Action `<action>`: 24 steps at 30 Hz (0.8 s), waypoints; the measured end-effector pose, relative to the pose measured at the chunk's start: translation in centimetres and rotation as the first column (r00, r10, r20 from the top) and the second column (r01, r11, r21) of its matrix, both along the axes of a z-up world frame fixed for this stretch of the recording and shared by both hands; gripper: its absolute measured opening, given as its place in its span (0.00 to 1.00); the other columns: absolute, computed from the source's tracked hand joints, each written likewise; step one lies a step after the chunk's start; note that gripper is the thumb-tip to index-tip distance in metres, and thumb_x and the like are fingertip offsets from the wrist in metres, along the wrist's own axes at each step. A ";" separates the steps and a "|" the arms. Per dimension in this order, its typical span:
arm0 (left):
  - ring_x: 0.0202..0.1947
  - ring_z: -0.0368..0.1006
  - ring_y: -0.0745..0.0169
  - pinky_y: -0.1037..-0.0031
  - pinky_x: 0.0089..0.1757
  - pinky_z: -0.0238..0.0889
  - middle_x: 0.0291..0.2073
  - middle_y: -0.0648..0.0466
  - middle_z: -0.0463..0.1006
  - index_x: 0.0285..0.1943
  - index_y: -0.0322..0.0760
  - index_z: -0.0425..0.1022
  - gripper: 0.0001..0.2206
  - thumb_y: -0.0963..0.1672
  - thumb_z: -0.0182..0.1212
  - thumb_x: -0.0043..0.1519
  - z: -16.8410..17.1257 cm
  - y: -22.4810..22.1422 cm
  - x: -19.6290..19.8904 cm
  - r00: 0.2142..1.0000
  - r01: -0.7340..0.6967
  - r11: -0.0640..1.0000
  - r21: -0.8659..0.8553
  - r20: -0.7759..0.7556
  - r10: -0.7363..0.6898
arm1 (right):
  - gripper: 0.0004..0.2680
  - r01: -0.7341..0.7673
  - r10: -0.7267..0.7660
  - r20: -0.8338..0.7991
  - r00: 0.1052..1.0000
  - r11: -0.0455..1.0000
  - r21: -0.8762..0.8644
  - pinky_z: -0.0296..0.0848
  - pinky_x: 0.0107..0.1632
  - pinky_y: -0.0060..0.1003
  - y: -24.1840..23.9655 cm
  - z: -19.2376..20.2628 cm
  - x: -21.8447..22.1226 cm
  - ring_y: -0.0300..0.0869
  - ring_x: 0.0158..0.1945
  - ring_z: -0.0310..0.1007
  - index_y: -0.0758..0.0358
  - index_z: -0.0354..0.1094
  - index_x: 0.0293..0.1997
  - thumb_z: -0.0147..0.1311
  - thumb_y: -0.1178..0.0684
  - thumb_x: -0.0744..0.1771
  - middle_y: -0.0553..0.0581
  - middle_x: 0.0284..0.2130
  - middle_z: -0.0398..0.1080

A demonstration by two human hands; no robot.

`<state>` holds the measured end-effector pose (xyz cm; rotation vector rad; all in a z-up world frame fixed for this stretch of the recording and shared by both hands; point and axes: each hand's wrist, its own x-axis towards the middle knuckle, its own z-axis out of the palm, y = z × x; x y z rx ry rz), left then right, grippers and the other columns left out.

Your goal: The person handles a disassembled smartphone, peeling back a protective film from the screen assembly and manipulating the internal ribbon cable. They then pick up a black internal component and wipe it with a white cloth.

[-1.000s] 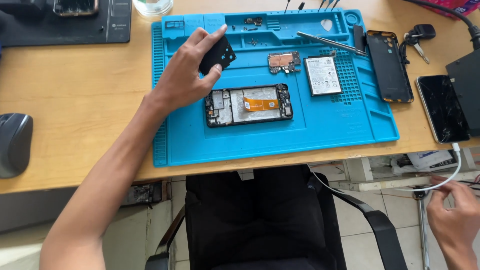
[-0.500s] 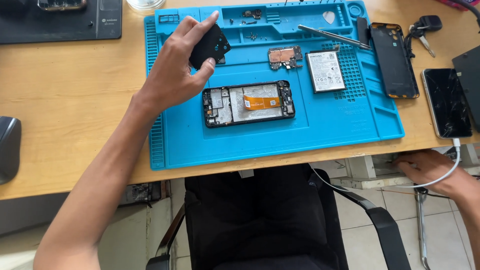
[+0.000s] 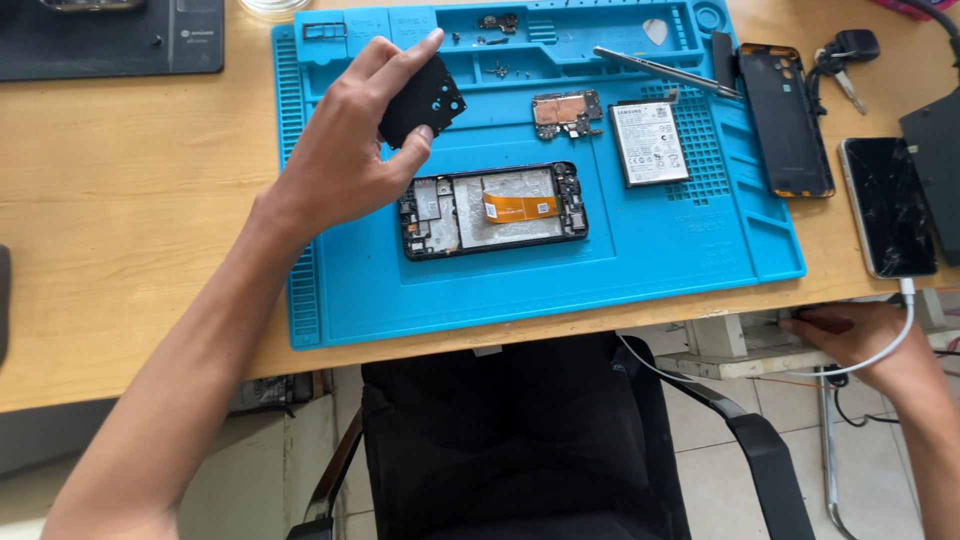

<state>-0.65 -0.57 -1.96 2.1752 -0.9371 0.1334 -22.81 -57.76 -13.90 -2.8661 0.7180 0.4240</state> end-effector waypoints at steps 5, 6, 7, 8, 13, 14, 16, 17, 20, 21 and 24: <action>0.44 0.62 0.46 0.64 0.37 0.64 0.52 0.42 0.62 0.80 0.33 0.53 0.29 0.39 0.56 0.68 0.3 0.0 0.4 0.999 0.002 1.000 -0.024 0.038 -0.001 | 0.08 -0.082 0.086 -0.160 0.983 0.996 0.035 0.71 0.50 0.21 -4.5 -3.1 1.3 0.26 0.49 0.81 0.48 0.90 0.39 0.68 0.45 0.62 0.41 0.37 0.87; 0.44 0.63 0.46 0.63 0.38 0.64 0.52 0.42 0.62 0.80 0.32 0.54 0.29 0.39 0.56 0.67 0.3 0.1 0.3 1.000 0.000 1.000 -0.020 0.030 0.001 | 0.07 -0.039 0.053 -0.151 0.987 0.995 0.089 0.73 0.53 0.26 -4.5 -3.2 1.3 0.32 0.49 0.83 0.52 0.89 0.41 0.66 0.51 0.63 0.46 0.37 0.88; 0.45 0.63 0.45 0.63 0.40 0.64 0.51 0.42 0.62 0.80 0.31 0.54 0.29 0.39 0.55 0.67 0.3 0.2 0.2 1.000 -0.002 1.000 -0.015 0.022 0.002 | 0.08 0.002 0.019 -0.144 0.989 0.989 0.145 0.76 0.57 0.30 -4.4 -3.4 1.2 0.38 0.49 0.84 0.56 0.89 0.42 0.65 0.57 0.63 0.50 0.37 0.88; 0.45 0.63 0.45 0.63 0.40 0.64 0.51 0.42 0.62 0.80 0.31 0.54 0.29 0.39 0.55 0.67 0.2 0.3 -0.1 1.000 -0.004 1.000 -0.014 0.014 0.004 | 0.08 0.001 0.021 -0.152 0.988 0.989 0.146 0.76 0.57 0.30 -4.7 -3.9 1.1 0.38 0.49 0.84 0.56 0.89 0.42 0.65 0.57 0.63 0.50 0.37 0.88; 0.49 0.64 0.43 0.66 0.38 0.72 0.53 0.40 0.61 0.79 0.33 0.53 0.29 0.40 0.57 0.68 0.4 0.2 -0.1 1.000 0.014 1.000 -0.025 0.004 -0.014 | 0.08 0.110 -0.124 0.021 0.992 0.937 0.332 0.79 0.47 0.45 -2.4 -1.6 0.1 0.52 0.43 0.83 0.69 0.84 0.48 0.57 0.64 0.67 0.67 0.39 0.83; 0.49 0.64 0.43 0.66 0.38 0.72 0.53 0.40 0.61 0.79 0.33 0.53 0.29 0.40 0.57 0.68 0.4 0.3 -0.1 1.000 0.011 1.000 -0.027 0.005 -0.011 | 0.08 0.107 -0.120 0.022 0.992 0.938 0.330 0.79 0.47 0.45 -1.4 -0.3 -0.3 0.52 0.43 0.83 0.69 0.84 0.48 0.57 0.64 0.67 0.67 0.39 0.83; 0.46 0.64 0.46 0.66 0.36 0.68 0.52 0.41 0.61 0.79 0.32 0.54 0.29 0.39 0.57 0.68 0.4 0.3 0.0 1.000 0.009 0.999 -0.030 0.008 -0.009 | 0.07 0.173 -0.327 0.225 0.918 0.840 0.514 0.74 0.54 0.46 0.6 2.2 -1.2 0.51 0.49 0.76 0.77 0.76 0.51 0.56 0.67 0.69 0.69 0.44 0.78; 0.46 0.64 0.46 0.66 0.36 0.68 0.52 0.41 0.61 0.79 0.32 0.54 0.29 0.39 0.57 0.68 0.4 0.4 -0.1 1.000 0.007 1.000 -0.030 0.005 -0.007 | 0.07 0.173 -0.325 0.222 0.919 0.841 0.513 0.74 0.54 0.46 1.5 3.1 -1.9 0.51 0.49 0.76 0.77 0.76 0.51 0.56 0.67 0.69 0.69 0.44 0.78; 0.46 0.64 0.45 0.67 0.36 0.68 0.52 0.41 0.62 0.80 0.32 0.54 0.29 0.39 0.57 0.68 0.4 0.2 -0.1 1.000 0.009 0.999 -0.037 0.012 -0.009 | 0.08 0.131 -0.268 0.322 0.908 0.912 0.389 0.71 0.45 0.46 2.2 5.6 -4.2 0.51 0.46 0.69 0.72 0.76 0.57 0.55 0.61 0.72 0.67 0.49 0.75; 0.47 0.64 0.44 0.66 0.37 0.70 0.53 0.41 0.62 0.79 0.32 0.54 0.29 0.39 0.58 0.68 0.4 0.2 -0.1 1.000 0.008 0.999 -0.033 0.007 -0.008 | 0.12 0.068 -0.228 0.366 0.902 0.914 0.400 0.68 0.55 0.46 1.5 5.8 -5.0 0.54 0.53 0.68 0.76 0.69 0.63 0.52 0.62 0.72 0.72 0.55 0.71; 0.49 0.65 0.43 0.66 0.38 0.73 0.53 0.40 0.62 0.79 0.33 0.54 0.29 0.40 0.58 0.68 0.5 0.1 -0.2 1.000 0.005 1.000 -0.019 0.001 -0.005 | 0.13 -0.032 -0.138 0.455 0.880 0.938 0.346 0.65 0.65 0.49 -6.4 2.1 -9.3 0.59 0.61 0.67 0.81 0.64 0.69 0.44 0.64 0.76 0.77 0.60 0.68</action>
